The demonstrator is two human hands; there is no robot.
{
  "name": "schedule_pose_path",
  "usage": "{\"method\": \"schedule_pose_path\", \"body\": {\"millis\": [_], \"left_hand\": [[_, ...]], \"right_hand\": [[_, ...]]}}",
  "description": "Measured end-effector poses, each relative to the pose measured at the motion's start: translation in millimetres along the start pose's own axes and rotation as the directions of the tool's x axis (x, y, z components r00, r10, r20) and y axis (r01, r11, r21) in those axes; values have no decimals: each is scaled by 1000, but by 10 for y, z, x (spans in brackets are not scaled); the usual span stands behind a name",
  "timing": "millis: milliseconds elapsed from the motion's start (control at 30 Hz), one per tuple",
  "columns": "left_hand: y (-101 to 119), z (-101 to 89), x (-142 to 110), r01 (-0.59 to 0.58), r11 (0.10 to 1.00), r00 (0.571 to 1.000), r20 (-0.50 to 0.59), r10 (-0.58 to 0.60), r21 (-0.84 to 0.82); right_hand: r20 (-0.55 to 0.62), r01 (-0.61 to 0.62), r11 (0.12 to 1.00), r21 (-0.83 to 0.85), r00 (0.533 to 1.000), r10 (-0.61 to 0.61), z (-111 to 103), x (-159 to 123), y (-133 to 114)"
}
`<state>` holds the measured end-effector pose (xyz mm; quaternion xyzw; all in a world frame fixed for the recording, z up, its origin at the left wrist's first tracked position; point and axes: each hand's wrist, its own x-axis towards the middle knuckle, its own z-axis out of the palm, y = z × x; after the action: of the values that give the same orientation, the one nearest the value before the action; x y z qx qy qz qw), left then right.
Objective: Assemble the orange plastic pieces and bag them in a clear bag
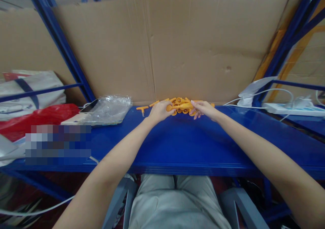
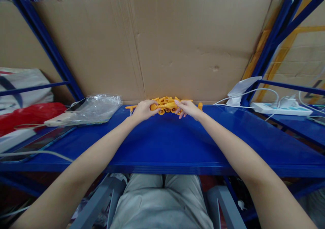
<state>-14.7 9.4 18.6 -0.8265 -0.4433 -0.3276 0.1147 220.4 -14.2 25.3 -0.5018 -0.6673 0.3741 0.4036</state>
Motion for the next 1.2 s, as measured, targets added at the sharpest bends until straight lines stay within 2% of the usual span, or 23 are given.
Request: {"method": "schedule_pose_path", "body": {"millis": [133,267,600,900,1200], "left_hand": [[-58,33,4,-22,1000,1000,-7,22,-18],[-55,31,1,-41,999,999,-14,40,-19],[27,-32,-9,5,999,1000,5,-5,53],[-2,-17,-15,7,997,1000,20,-8,79],[-23,17,-18,-27,997,999,-24,29,71]], "right_hand": [[62,104,995,10,993,-104,-14,14,63],[64,183,983,18,981,-184,1,28,106],[64,100,995,-1,993,-100,22,32,107],[29,155,985,78,987,-158,-16,58,163],[31,167,983,78,985,-170,16,26,75]]}}
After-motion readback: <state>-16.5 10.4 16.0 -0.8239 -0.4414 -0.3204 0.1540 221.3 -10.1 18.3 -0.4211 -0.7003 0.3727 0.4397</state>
